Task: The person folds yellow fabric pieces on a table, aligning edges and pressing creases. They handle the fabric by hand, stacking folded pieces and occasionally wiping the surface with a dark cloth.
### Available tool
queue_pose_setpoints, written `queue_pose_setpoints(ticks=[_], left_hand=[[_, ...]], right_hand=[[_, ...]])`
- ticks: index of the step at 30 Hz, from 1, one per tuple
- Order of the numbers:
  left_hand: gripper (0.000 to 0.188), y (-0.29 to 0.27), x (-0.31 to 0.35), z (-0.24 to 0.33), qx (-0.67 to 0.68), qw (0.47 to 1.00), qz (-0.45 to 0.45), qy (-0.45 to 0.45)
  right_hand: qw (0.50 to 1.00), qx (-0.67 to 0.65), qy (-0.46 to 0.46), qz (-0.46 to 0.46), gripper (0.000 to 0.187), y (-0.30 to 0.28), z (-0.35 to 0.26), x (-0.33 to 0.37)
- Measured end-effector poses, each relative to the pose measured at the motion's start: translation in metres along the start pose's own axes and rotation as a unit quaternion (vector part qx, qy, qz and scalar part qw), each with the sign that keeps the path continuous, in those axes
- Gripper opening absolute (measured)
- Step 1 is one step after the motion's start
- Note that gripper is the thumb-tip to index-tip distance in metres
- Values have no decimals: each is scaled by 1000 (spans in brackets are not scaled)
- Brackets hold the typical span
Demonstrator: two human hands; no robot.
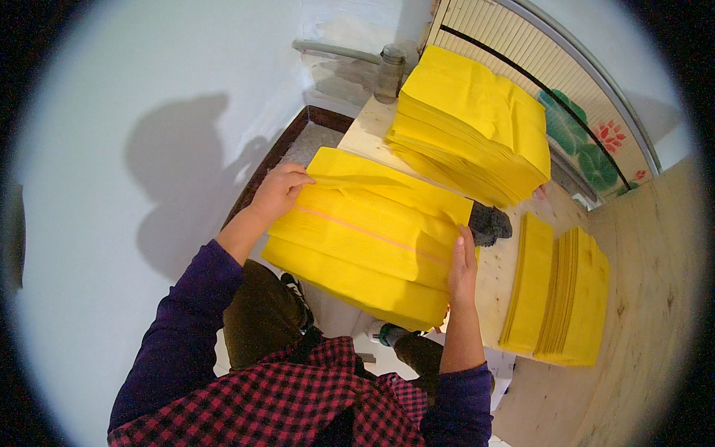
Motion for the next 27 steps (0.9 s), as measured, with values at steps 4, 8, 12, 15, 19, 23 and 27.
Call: queue_pose_setpoints(ticks=[4,8,12,15,19,23,27], left_hand=[[22,-2,12,1,-4,998,24,58],[24,0,24,1,-18,997,33,72],[25,0,28,2,-21,995,33,88],[26,0,31,3,-16,995,28,96],[27,-1,35,5,-4,995,20,103],[27,-2,36,4,-6,995,12,97],[27,0,36,1,-12,995,8,96]], right_hand=[[1000,-14,3,12,60,-2,6,-2],[997,-47,30,45,58,-5,13,-2],[990,0,12,143,53,-19,3,3],[984,41,-17,175,48,-29,-11,5],[987,63,-31,146,42,-30,-18,0],[988,116,-61,83,38,-21,-26,-16],[941,298,-163,2,41,5,-46,-28]])
Point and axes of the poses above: each hand's wrist, its own x-axis away from the middle knuckle, its own y-axis out of the palm, z = x × y, the point moved 7 cm from there along -x, towards the middle knuckle, and after that the axes turned 6 degrees about x, right-handed, at the moved point
